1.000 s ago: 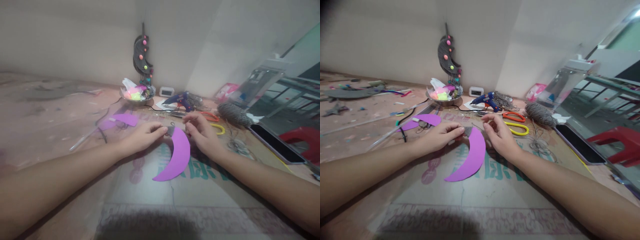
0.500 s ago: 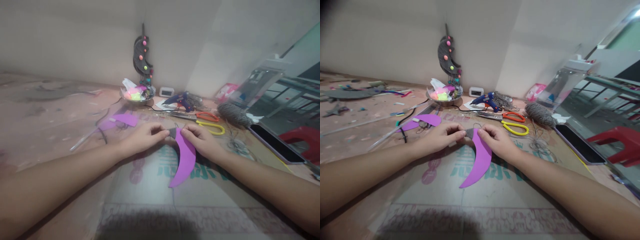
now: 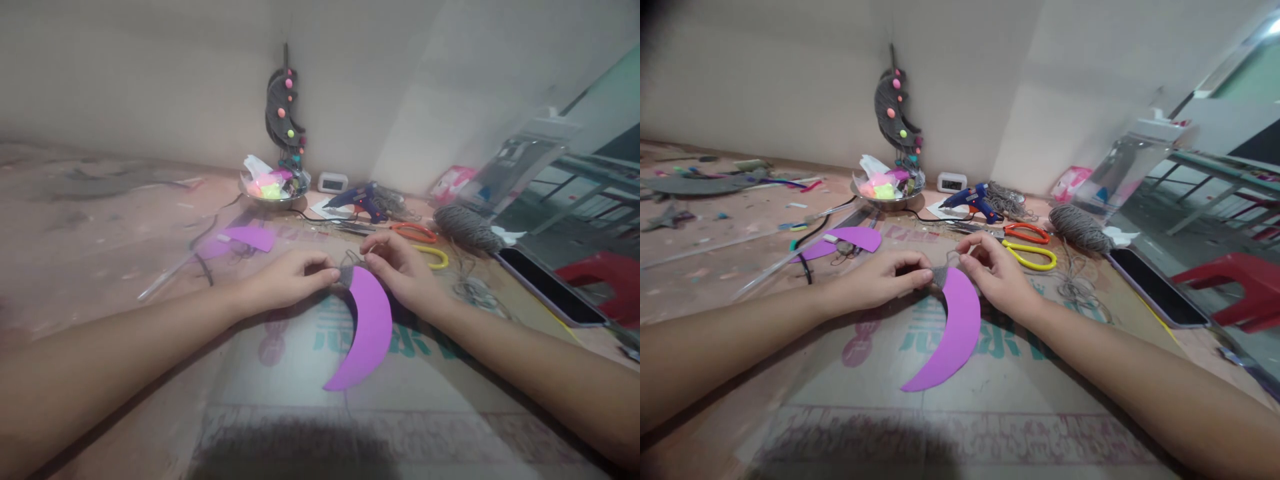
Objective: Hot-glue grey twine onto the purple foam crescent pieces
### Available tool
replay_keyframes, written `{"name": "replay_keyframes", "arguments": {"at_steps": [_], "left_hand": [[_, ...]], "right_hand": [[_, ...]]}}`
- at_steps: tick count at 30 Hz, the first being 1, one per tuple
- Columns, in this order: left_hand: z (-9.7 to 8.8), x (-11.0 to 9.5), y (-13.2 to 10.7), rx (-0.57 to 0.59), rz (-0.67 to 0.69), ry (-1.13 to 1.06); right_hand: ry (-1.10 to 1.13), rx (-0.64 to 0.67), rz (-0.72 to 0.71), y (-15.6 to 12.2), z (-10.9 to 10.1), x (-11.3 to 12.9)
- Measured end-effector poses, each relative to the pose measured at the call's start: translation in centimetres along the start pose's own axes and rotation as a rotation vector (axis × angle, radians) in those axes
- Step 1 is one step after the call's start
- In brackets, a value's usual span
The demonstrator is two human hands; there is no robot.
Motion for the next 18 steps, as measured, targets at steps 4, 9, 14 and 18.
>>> {"name": "replay_keyframes", "arguments": {"at_steps": [4, 9, 14, 18], "left_hand": [[0.1, 0.3, 0.0, 0.01, 0.001, -0.011], [0.1, 0.3, 0.0, 0.015, 0.02, -0.025], [0.1, 0.2, 0.0, 0.04, 0.019, -0.048], [0.3, 0.2, 0.0, 0.057, 0.024, -0.057]], "right_hand": [[-0.129, 0.051, -0.076, 0.0, 0.4, 0.4], [-0.167, 0.069, -0.202, 0.3, 0.6, 1.3], [-0.091, 0.077, -0.159, 0.4, 0.6, 1.0], [-0.026, 0.112, -0.101, 0.2, 0.9, 0.6]]}}
Point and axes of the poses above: each hand's wrist, its own y-axis towards the middle knuckle, its own z-axis out of the palm, x = y × z, the point moved 7 cm from there along y, towards the middle knuckle, and after that the axes turned 1 degree about z, right-handed, at the moved point
